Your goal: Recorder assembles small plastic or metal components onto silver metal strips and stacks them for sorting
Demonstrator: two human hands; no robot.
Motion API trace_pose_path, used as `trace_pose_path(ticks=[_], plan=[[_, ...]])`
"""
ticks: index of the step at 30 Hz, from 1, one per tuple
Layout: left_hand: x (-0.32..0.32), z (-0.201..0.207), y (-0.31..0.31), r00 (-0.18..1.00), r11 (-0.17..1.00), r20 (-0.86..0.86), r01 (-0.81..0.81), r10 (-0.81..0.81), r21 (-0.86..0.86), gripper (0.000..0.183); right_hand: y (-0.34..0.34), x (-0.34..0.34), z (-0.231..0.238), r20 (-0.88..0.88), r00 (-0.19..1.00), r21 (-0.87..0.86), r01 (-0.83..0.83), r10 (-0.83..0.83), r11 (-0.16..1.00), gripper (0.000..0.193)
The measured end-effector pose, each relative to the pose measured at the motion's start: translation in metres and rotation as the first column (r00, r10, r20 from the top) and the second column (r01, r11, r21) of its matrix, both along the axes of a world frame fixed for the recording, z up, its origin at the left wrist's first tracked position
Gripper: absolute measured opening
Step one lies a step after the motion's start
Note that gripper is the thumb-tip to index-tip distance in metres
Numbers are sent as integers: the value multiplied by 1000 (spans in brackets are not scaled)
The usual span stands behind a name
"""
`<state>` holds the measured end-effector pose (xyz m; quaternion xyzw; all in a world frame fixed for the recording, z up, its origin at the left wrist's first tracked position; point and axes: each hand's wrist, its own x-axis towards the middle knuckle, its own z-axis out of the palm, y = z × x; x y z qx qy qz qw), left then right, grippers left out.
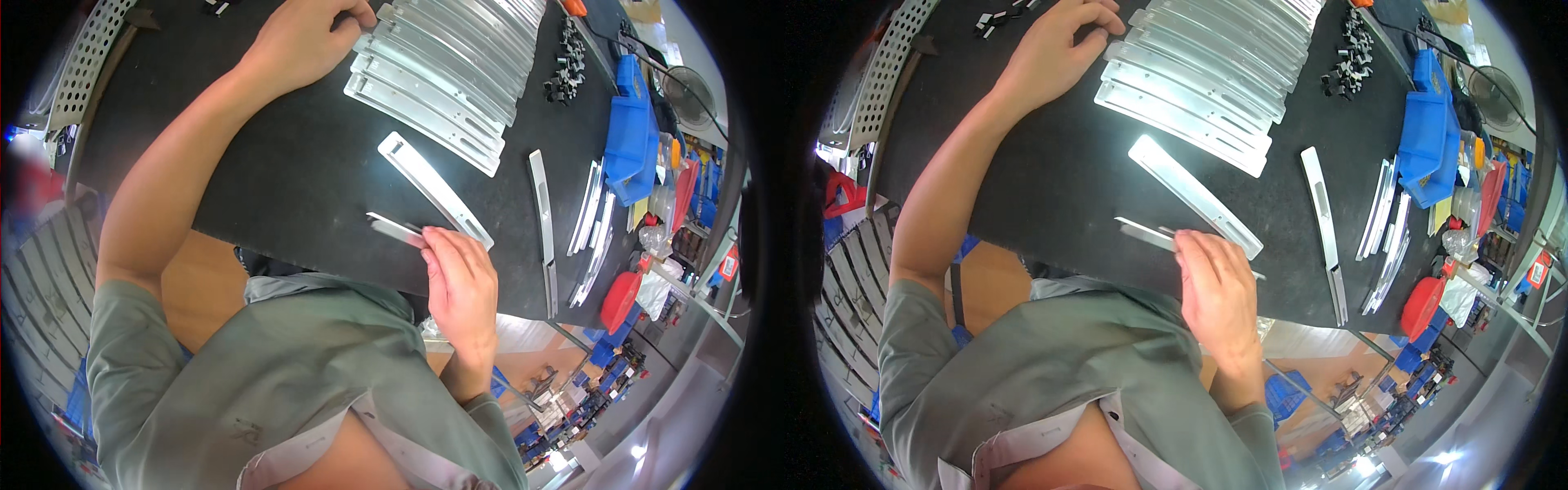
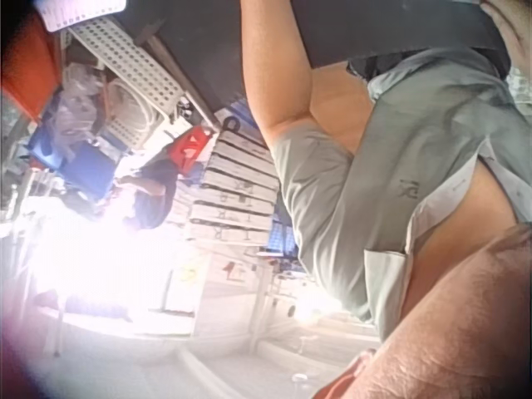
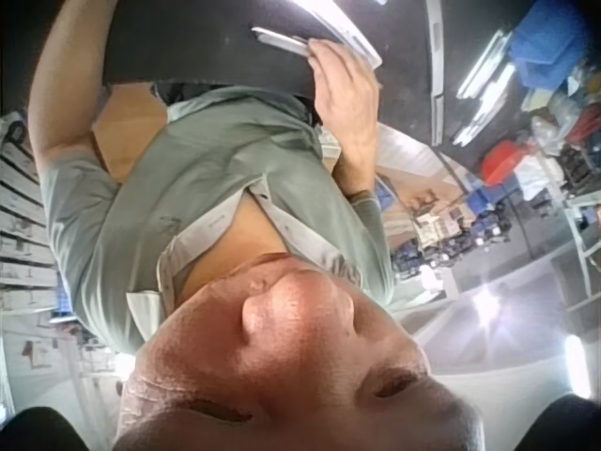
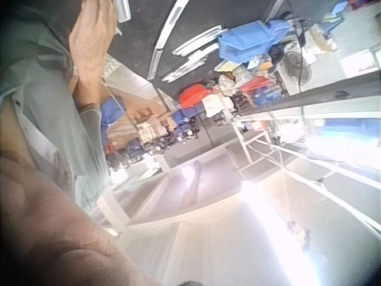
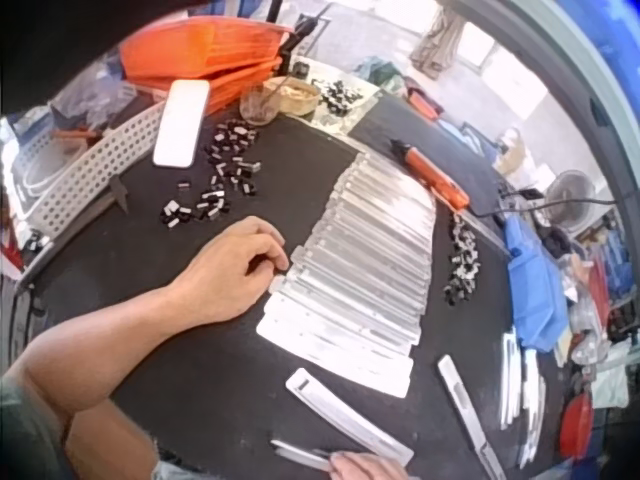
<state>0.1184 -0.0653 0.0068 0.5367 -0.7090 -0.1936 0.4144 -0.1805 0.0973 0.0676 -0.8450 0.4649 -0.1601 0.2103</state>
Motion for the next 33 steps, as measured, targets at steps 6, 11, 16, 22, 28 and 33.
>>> trace_pose_path(ticks=[6, 11, 16, 22, 28, 33], plan=[[-1, 6, 4, 997, 991, -59, -51, 58, 121, 10, -10, 19, -11, 72, 993, -112, 106, -99, 988, 43], [2, 4, 3, 1000, 999, -6, -6, 6, 34, 10, -4, 12, -9, -16, 981, -98, 189, -191, 977, 51], [-1, 8, 4, 1000, 1000, 17, -10, 10, 7, 10, -15, 19, -19, -27, 995, -139, 94, -98, 986, 43], [-2, -6, 3, 996, 987, 23, -83, 81, 141, 15, -44, 39, -35, -8, 995, -335, 91, -99, 938, 39], [2, -12, 0, 999, 996, 22, -32, 31, 78, 14, -41, 33, -27, 102, 956, -270, 292, -274, 918, 40], [13, -21, 1, 1000, 992, -20, -18, 21, 129, 15, -53, -41, -20, -32, 762, -374, 591, -647, 715, 46]])
